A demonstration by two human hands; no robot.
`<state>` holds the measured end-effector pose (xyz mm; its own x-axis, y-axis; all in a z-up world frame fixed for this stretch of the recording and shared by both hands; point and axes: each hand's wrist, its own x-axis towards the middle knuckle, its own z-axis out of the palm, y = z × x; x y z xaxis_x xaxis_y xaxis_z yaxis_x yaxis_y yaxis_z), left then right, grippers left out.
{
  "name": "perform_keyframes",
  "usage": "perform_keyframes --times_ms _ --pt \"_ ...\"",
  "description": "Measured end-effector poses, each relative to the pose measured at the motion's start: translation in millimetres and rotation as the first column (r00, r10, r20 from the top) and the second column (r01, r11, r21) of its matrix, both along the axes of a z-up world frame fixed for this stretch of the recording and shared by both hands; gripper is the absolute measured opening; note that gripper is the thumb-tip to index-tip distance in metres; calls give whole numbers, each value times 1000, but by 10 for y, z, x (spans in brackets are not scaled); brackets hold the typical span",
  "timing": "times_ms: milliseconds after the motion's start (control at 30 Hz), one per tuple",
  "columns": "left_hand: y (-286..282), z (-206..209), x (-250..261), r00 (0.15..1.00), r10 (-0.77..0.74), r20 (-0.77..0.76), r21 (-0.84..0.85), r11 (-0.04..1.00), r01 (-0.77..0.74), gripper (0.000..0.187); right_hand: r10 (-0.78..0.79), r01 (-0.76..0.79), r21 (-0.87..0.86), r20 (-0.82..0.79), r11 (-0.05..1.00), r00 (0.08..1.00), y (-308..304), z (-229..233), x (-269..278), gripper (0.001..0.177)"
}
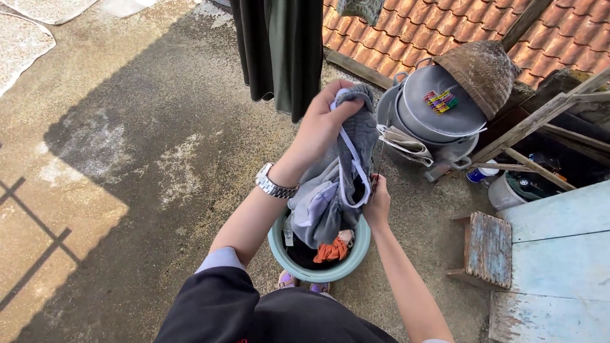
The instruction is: Hanging laundry on a drying rack using hangers and clothespins.
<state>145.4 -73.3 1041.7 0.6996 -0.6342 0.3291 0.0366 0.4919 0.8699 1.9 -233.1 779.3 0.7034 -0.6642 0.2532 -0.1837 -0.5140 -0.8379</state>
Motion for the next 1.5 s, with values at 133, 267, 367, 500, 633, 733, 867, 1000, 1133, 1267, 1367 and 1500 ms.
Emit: perform_keyframes --times_ms 133,267,367,500,633,733,867,1000,1133,1267,1367,1500 --pt "529 203 204 996 57 69 16 998 -58 15 -22 21 11 50 1000 999 -482 246 -100 14" --pt "1034 76 515 834 348 428 392 760 -518 14 123 -98 278 -73 956 990 -887 1076 -254 12" --pt "1279 -260 736 762 259 593 627 445 -639 20 121 -96 266 -77 959 990 -976 1556 -298 14" --pt "1399 -899 983 570 -94 816 578 93 -811 23 177 -169 240 -16 956 984 -873 1989 -204 10" --pt "1397 -1051 827 671 -259 694 684 -54 -728 20 166 -149 335 -22 930 986 -558 2279 -32 10" --pt "1362 -1163 726 546 -313 777 629 419 -655 54 160 -161 422 38 892 986 -491 2415 73 10" --pt "1275 -1518 779 679 -333 654 710 580 -399 56 107 -139 427 97 893 989 -493 2513 105 11" --pt "1102 -1142 570 849 -302 434 819 526 -231 44 156 -197 411 131 890 979 -442 2547 40 11" --pt "770 -1063 255 768 -508 389 915 119 -385 62 283 -299 268 98 916 954 -268 2484 1 11" --pt "457 -1338 -87 436 -458 775 627 643 -440 52 446 -445 188 42 876 894 -134 2379 25 13" --pt "376 -1493 -129 537 -299 789 564 698 -440 39 441 -440 19 -33 898 897 -129 2356 -30 18" --pt "558 -1194 74 752 -14 659 508 746 -432 30 158 -187 -309 -118 933 980 -350 2149 -207 28"
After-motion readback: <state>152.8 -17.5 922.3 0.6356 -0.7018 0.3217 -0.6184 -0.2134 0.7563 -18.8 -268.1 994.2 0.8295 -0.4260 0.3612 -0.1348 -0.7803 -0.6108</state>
